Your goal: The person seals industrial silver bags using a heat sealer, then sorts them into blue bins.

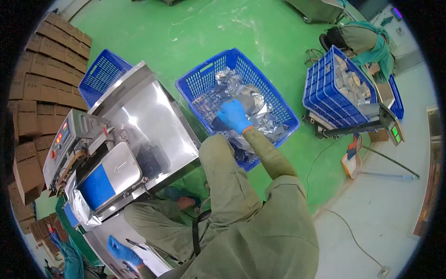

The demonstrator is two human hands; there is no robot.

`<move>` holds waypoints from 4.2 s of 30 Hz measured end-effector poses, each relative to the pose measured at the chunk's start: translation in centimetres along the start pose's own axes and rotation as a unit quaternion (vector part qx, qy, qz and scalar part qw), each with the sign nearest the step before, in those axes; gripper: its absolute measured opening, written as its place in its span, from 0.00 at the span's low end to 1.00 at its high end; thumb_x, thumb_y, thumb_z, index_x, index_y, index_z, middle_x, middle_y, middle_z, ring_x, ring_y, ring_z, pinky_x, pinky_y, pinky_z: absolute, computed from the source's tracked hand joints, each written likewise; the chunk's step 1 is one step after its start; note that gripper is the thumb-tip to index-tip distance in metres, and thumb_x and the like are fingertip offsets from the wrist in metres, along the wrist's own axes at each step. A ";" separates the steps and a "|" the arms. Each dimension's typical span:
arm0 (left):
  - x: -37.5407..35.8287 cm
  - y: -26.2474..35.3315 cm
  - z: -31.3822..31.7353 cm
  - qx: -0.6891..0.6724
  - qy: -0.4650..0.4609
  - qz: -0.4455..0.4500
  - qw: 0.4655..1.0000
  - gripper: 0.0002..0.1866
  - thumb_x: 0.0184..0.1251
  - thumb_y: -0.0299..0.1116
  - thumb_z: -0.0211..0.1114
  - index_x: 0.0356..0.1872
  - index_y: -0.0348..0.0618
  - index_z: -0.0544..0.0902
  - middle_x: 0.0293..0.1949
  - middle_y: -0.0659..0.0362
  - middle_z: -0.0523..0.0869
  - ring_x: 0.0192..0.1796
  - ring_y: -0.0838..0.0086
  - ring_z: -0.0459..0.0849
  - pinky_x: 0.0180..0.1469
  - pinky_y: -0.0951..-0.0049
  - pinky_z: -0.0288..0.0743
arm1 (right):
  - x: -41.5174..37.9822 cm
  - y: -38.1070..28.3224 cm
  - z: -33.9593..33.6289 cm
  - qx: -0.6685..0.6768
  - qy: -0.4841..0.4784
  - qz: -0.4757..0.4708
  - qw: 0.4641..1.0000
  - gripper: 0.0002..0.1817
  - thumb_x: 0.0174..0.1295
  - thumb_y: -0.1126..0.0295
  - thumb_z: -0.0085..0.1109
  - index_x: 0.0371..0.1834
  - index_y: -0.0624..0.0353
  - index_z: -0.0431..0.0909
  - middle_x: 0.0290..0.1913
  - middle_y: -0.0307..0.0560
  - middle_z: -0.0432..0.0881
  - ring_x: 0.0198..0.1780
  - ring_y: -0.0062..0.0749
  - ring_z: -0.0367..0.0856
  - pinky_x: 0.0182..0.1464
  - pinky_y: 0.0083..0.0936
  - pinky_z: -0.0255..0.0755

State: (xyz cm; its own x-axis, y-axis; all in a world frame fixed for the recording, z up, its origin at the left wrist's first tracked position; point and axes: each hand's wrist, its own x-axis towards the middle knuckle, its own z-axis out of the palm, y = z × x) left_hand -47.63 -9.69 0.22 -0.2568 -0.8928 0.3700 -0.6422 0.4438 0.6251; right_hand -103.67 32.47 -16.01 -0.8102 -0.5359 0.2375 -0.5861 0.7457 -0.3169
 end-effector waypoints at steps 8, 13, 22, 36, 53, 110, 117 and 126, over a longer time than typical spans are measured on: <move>-2.8 28.0 14.7 -0.171 -0.257 0.307 0.900 0.48 0.48 0.35 0.82 0.71 0.35 0.67 0.68 0.45 0.72 0.70 0.55 0.72 0.67 0.62 0.72 | 6.4 -27.3 -26.2 0.140 -0.017 -0.193 0.971 0.15 0.62 0.60 0.58 0.24 0.59 0.79 0.23 0.58 0.79 0.28 0.59 0.80 0.32 0.48 0.74; 4.7 25.9 15.3 -0.311 -0.333 0.136 0.880 0.44 0.46 0.32 0.85 0.65 0.33 0.71 0.65 0.49 0.76 0.63 0.65 0.78 0.63 0.65 0.76 | 7.6 -41.9 -31.3 0.138 -0.015 -0.367 0.920 0.10 0.62 0.63 0.60 0.31 0.59 0.81 0.29 0.55 0.83 0.30 0.52 0.84 0.33 0.44 0.76; 9.8 16.8 12.0 -0.326 -0.392 0.092 0.856 0.36 0.49 0.31 0.82 0.62 0.35 0.77 0.52 0.56 0.87 0.52 0.74 0.84 0.56 0.70 0.79 | 7.1 -40.4 -20.0 0.391 0.108 -0.179 0.896 0.09 0.63 0.64 0.64 0.38 0.58 0.80 0.34 0.51 0.83 0.32 0.47 0.84 0.37 0.38 0.76; 15.9 22.4 4.2 -0.078 -0.175 0.507 0.840 0.15 0.67 0.32 0.65 0.54 0.46 0.81 0.41 0.51 0.86 0.40 0.53 0.85 0.38 0.60 0.79 | 8.2 -38.0 -18.6 0.240 0.052 -0.304 0.920 0.10 0.62 0.63 0.67 0.40 0.55 0.79 0.34 0.44 0.82 0.31 0.38 0.82 0.34 0.31 0.77; 11.9 22.0 7.4 -0.343 -0.090 0.147 0.923 0.08 0.70 0.28 0.66 0.43 0.33 0.86 0.35 0.57 0.89 0.32 0.76 0.82 0.36 0.76 0.74 | 5.8 -35.9 -14.8 0.508 0.127 -0.111 0.845 0.08 0.66 0.75 0.63 0.46 0.61 0.85 0.30 0.43 0.84 0.29 0.24 0.82 0.32 0.24 0.74; 21.0 7.6 23.2 -0.323 -0.219 -0.090 0.916 0.14 0.59 0.35 0.72 0.21 0.35 0.86 0.19 0.58 0.85 0.21 0.75 0.81 0.26 0.70 0.73 | 12.5 -40.3 -0.9 0.568 0.071 0.124 0.810 0.21 0.65 0.66 0.62 0.18 0.65 0.65 0.19 0.33 0.59 0.27 0.18 0.57 0.28 0.29 0.57; 24.8 4.1 21.8 -0.265 -0.209 -0.065 0.939 0.13 0.63 0.36 0.69 0.24 0.36 0.87 0.22 0.59 0.85 0.23 0.77 0.78 0.28 0.70 0.70 | 13.8 -44.4 1.6 0.563 0.049 0.091 0.820 0.17 0.65 0.64 0.61 0.26 0.69 0.81 0.20 0.40 0.74 0.28 0.19 0.68 0.32 0.30 0.66; 27.1 -1.4 11.4 -0.285 -0.254 -0.094 0.919 0.15 0.78 0.37 0.54 0.53 0.40 0.85 0.47 0.57 0.87 0.48 0.72 0.82 0.50 0.68 0.77 | 12.7 -43.9 -0.4 0.486 -0.045 -0.012 0.873 0.15 0.65 0.62 0.57 0.31 0.64 0.82 0.34 0.63 0.83 0.35 0.54 0.82 0.39 0.44 0.74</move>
State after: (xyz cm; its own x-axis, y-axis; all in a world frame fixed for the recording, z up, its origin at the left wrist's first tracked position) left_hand -61.95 -35.39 1.54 -0.5781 -0.8138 -0.0596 -0.2644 0.1178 0.9572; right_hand -88.24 -6.94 1.32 -0.7692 -0.6081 0.1964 -0.2970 0.0681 -0.9525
